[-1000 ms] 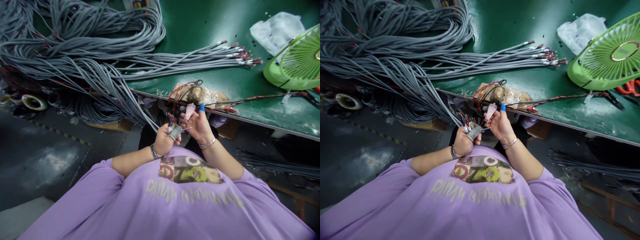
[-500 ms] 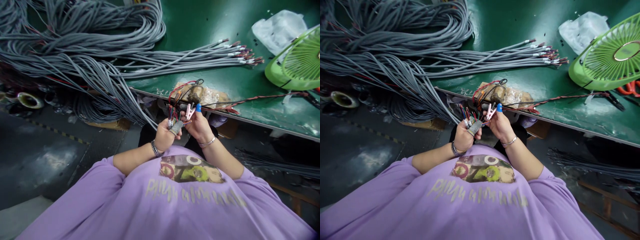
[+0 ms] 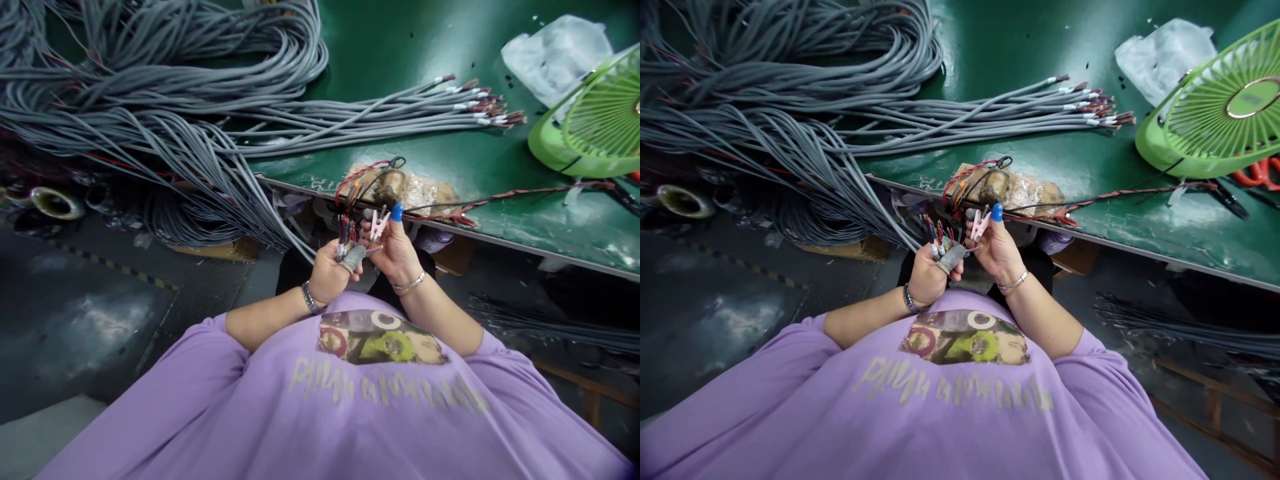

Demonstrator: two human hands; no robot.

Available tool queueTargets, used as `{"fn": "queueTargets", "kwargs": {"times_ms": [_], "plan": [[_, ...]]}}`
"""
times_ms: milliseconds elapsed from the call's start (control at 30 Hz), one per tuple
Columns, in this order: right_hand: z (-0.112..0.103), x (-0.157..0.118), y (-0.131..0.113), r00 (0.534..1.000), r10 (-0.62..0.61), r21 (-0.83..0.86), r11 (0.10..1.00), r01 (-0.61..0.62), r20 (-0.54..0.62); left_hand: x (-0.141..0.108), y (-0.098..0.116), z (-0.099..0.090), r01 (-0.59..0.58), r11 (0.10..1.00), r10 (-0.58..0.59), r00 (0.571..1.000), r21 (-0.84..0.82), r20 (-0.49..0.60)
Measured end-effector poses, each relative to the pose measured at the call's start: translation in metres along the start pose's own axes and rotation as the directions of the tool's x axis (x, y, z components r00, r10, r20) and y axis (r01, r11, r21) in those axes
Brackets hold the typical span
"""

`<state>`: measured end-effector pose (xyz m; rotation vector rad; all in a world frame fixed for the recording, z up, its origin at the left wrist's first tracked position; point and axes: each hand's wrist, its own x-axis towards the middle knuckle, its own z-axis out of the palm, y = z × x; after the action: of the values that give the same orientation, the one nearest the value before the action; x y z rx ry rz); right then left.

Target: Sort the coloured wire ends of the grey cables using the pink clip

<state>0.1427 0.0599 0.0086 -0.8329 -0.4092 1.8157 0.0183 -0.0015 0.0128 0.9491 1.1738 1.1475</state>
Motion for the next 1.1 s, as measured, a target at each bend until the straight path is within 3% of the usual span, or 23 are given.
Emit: {"fn": "queueTargets", "kwargs": {"times_ms": [167, 300, 467, 633, 767, 933, 1100], "plan": [[-0.014, -0.009, -0.004, 0.991, 0.100, -0.024, 0.995, -0.098, 0.089, -0.008, 0.001, -0.008, 0.007, 1.000, -0.007, 1.000, 0.014, 0.020], [-0.036, -0.020, -0.013, 0.948, 0.237, -0.232, 0.955, -0.186, 0.213, -0.013, 0.000, -0.016, 0.058, 0.997, -0.059, 0.998, 0.047, 0.019], [-0.043, -0.033, -0.022, 0.929, 0.245, -0.450, 0.888, -0.100, 0.277, -0.012, -0.002, -0.019, 0.097, 0.990, -0.108, 0.988, 0.104, 0.110], [-0.034, -0.034, -0.022, 0.942, 0.150, -0.514, 0.857, 0.027, 0.300, -0.011, -0.005, -0.020, 0.110, 0.987, -0.128, 0.979, 0.121, 0.157], [-0.027, -0.037, -0.015, 0.957, 0.095, -0.497, 0.866, 0.057, 0.275, -0.009, -0.004, -0.021, 0.118, 0.982, -0.152, 0.958, 0.146, 0.244], [-0.021, -0.042, -0.009, 0.970, 0.089, -0.465, 0.885, 0.028, 0.227, -0.007, -0.001, -0.019, 0.198, 0.948, -0.280, 0.892, 0.250, 0.354], [-0.032, -0.041, -0.005, 0.998, -0.010, -0.351, 0.936, 0.032, 0.064, -0.007, -0.006, -0.019, 0.160, 0.979, -0.184, 0.960, 0.124, 0.211]]}}
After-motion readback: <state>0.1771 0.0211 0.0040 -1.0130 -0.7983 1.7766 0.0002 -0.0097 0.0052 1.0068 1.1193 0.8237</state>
